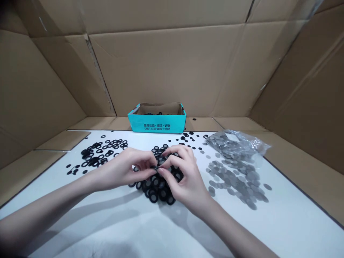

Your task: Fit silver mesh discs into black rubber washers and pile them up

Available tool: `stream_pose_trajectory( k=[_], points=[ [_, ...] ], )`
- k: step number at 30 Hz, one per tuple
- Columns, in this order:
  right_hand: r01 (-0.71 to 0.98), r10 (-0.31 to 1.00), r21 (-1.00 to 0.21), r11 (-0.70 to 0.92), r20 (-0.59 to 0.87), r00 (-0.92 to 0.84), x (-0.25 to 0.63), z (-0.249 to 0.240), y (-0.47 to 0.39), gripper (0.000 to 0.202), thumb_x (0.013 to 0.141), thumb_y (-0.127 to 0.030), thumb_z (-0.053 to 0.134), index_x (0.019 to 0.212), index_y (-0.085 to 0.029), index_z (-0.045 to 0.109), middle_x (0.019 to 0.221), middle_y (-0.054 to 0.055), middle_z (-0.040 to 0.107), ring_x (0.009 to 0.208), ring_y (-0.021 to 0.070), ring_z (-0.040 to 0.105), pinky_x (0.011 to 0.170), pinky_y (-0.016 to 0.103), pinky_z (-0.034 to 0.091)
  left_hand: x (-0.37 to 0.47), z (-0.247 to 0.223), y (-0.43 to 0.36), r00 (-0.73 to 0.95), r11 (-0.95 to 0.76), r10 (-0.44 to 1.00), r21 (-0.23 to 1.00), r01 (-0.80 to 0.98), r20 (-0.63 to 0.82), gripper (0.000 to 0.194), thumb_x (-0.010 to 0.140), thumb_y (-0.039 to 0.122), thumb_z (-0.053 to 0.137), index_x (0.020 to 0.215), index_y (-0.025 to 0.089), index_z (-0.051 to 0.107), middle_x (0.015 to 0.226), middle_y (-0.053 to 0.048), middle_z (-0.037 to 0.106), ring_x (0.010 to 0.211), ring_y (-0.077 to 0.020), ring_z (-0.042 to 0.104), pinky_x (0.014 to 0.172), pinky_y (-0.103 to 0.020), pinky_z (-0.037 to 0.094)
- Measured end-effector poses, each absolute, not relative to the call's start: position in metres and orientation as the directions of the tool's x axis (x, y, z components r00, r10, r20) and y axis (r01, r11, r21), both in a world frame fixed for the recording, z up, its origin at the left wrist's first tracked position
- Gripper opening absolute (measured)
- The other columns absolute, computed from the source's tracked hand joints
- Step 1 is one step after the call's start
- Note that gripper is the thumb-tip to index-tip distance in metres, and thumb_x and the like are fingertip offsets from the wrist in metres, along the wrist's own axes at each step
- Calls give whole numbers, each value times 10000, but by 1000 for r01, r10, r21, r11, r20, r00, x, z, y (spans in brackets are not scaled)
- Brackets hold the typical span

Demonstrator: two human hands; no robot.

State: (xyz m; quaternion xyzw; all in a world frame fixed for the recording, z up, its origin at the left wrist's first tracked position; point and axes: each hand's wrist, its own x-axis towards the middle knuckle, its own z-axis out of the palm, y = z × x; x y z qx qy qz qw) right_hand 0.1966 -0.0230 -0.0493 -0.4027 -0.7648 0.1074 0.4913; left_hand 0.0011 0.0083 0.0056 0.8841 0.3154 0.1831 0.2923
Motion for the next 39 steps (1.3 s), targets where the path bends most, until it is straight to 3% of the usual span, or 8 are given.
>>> stream_pose_trajectory(
  k=[4,8,14,18,26,33,39],
  points=[
    [563,712,-516,646,673,-200,199,-46,-21,99,872,-225,609,782,-251,641,1061,74,631,1084,288,521,930,525,396,1,4,9,715,-604,683,663,442,146,77,834,132,571,817,132,646,669,9,628,603,-96,563,573,-178,429],
    [579,720,-517,631,668,-187,200,-45,-20,131,870,-229,613,741,-250,611,1091,71,640,1108,300,517,941,543,394,3,3,7,704,-624,683,656,425,194,117,890,185,534,835,139,626,721,-3,635,645,-107,567,596,-195,431],
    [474,742,-598,646,637,-208,196,-48,-24,174,898,-184,546,736,-228,501,1054,82,611,1076,258,541,901,466,441,4,3,5,719,-622,676,648,439,162,103,920,176,505,822,161,530,644,50,551,570,-81,490,547,-180,375],
    [447,741,-615,650,643,-194,194,-50,-24,171,892,-175,554,732,-223,515,1051,79,601,1072,247,545,898,450,451,1,4,7,747,-647,651,612,455,133,102,894,162,528,792,164,528,656,48,545,585,-83,480,542,-178,361],
    [565,713,-512,647,669,-210,198,-46,-22,70,863,-232,622,796,-251,618,1105,73,642,1115,290,517,943,531,402,1,3,8,712,-580,688,693,427,138,88,869,180,548,815,145,609,679,16,594,622,-101,531,578,-186,411],
    [535,710,-528,660,671,-213,196,-46,-23,150,885,-181,570,748,-240,549,1066,67,641,1087,278,541,911,507,431,4,4,5,710,-569,693,700,431,126,110,903,184,500,802,165,538,637,46,550,564,-83,478,531,-175,363],
    [562,570,-374,738,791,-223,192,-48,-26,168,834,-89,570,773,-242,536,1016,64,628,1074,281,538,894,493,431,4,4,4,715,-533,696,720,444,75,98,858,143,524,763,164,514,624,56,507,561,-75,437,512,-166,339]
  ],
)
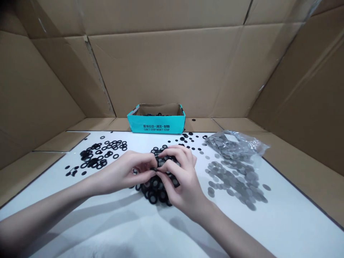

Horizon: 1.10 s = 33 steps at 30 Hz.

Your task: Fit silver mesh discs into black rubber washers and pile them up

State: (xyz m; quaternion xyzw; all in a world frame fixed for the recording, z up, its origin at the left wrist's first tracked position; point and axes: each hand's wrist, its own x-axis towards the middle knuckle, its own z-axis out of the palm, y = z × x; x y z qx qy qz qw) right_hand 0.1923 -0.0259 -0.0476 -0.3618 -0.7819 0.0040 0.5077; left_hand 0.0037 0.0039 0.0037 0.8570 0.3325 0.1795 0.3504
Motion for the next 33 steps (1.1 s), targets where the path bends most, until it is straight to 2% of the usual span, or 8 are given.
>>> stream_pose_trajectory(
  k=[3,6,10,14,17,27,31,33],
  points=[
    [561,539,-346,752,812,-222,192,-48,-27,177,817,-73,574,794,-246,549,1004,64,620,1067,284,541,892,495,430,4,6,4,713,-518,698,732,443,64,87,856,134,519,774,162,524,633,52,518,568,-75,445,517,-166,348],
    [553,577,-397,732,793,-195,193,-49,-26,158,828,-99,579,780,-246,546,1015,64,613,1043,277,553,894,497,435,5,6,3,712,-533,696,728,432,87,102,850,130,523,753,160,524,626,53,507,564,-73,448,519,-167,352],
    [539,646,-480,692,746,-165,193,-48,-25,144,848,-151,585,753,-242,526,1019,67,623,1043,274,558,904,494,439,5,3,3,672,-553,717,739,386,186,71,872,176,533,817,153,572,707,22,569,632,-96,521,589,-191,422],
    [548,658,-483,683,733,-174,195,-46,-24,95,863,-192,593,796,-251,561,1055,76,628,1070,283,548,925,508,431,4,0,4,649,-617,705,699,361,287,98,907,225,538,855,151,575,827,-11,605,704,-110,551,654,-212,449],
    [570,644,-455,684,744,-179,197,-45,-23,63,869,-202,601,840,-255,583,1081,80,626,1091,284,537,935,508,418,5,-1,4,672,-635,688,676,374,274,103,935,214,496,875,157,558,793,2,607,675,-104,545,629,-208,432],
    [553,626,-456,697,763,-161,194,-47,-25,151,859,-155,573,740,-237,530,1015,67,609,1036,265,550,903,471,422,4,-3,3,698,-697,655,589,409,290,67,901,149,543,836,163,555,711,22,606,621,-97,544,602,-197,426],
    [476,709,-588,654,695,-116,197,-48,-20,133,873,-206,582,748,-240,554,969,56,622,1010,250,568,879,419,440,3,-4,4,686,-709,636,617,341,353,21,893,175,602,901,158,592,778,-1,662,674,-108,609,644,-199,478],
    [367,765,-691,623,637,-100,199,-50,-17,124,880,-245,588,759,-236,566,985,63,615,1003,239,582,877,397,454,3,-3,5,682,-730,612,618,292,400,133,865,171,656,984,154,599,825,-9,679,704,-111,630,677,-200,504]
  ],
)
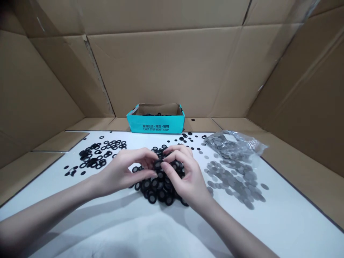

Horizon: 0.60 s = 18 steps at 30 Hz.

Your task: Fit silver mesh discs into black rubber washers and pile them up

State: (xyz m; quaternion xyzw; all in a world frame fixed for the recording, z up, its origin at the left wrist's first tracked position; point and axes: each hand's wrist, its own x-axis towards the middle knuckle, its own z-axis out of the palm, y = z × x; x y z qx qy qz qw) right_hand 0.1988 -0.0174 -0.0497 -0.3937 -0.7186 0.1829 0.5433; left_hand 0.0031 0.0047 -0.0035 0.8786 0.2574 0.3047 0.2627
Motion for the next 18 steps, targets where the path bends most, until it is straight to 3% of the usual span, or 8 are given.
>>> stream_pose_trajectory(
  k=[3,10,15,18],
  points=[
    [200,843,-818,539,522,-134,200,-50,-16,181,882,-334,609,743,-223,577,1014,78,613,982,228,601,885,379,465,4,-2,4,670,-790,555,564,240,493,227,847,152,689,1055,151,598,873,-17,690,718,-110,633,698,-201,516],
    [-19,905,-952,304,295,-307,201,-42,-18,325,864,-539,593,842,-221,655,1098,99,621,1089,276,589,885,381,469,1,3,2,686,-870,468,428,245,558,125,892,175,644,1014,155,626,862,-31,685,734,-131,630,706,-226,511],
    [-14,891,-955,295,281,-358,200,-42,-19,273,829,-483,656,866,-213,652,1129,106,598,1135,286,552,891,389,471,0,2,2,734,-892,416,397,215,537,147,921,159,587,1061,136,624,846,-48,643,761,-144,612,692,-226,502],
    [-39,880,-951,308,300,-368,199,-43,-20,190,867,-404,626,869,-214,635,1082,87,605,1073,251,575,879,372,477,2,0,4,740,-895,412,387,220,532,194,917,230,614,1093,149,615,850,-45,619,763,-149,593,682,-231,497]
  ],
)
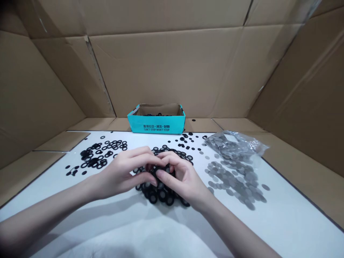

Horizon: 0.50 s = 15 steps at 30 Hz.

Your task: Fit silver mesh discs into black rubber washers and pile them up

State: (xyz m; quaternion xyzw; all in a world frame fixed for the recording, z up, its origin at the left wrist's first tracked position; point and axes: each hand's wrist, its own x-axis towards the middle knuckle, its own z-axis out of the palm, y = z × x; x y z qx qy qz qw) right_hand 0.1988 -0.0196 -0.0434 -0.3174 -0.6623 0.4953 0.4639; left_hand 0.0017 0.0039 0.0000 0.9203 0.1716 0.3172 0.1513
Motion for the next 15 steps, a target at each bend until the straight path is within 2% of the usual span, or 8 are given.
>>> stream_pose_trajectory(
  k=[3,7,11,15],
  points=[
    [-45,867,-943,329,320,-382,199,-44,-20,147,887,-357,603,878,-211,621,1065,78,605,1030,226,583,900,368,466,3,-3,5,732,-902,411,360,239,544,229,891,272,655,1083,156,607,862,-44,604,766,-155,577,682,-247,496],
    [10,852,-927,375,341,-397,199,-42,-18,193,878,-367,606,782,-201,586,1084,96,593,1074,246,560,933,392,441,2,-3,6,756,-922,378,296,251,535,106,923,156,549,989,137,631,887,-61,595,777,-150,566,672,-245,500],
    [20,827,-911,411,363,-430,197,-43,-18,216,882,-362,597,739,-202,579,1048,87,593,1039,240,569,917,386,447,0,4,6,829,-924,348,307,226,438,245,917,48,443,1032,138,640,990,-81,574,837,-132,567,674,-198,517],
    [31,830,-915,403,351,-434,197,-44,-19,134,883,-310,587,798,-206,592,1089,89,580,1068,233,555,926,372,437,-2,7,8,853,-936,323,269,226,409,216,913,175,583,1125,146,608,1049,-97,589,937,-178,570,802,-279,527]
  ],
)
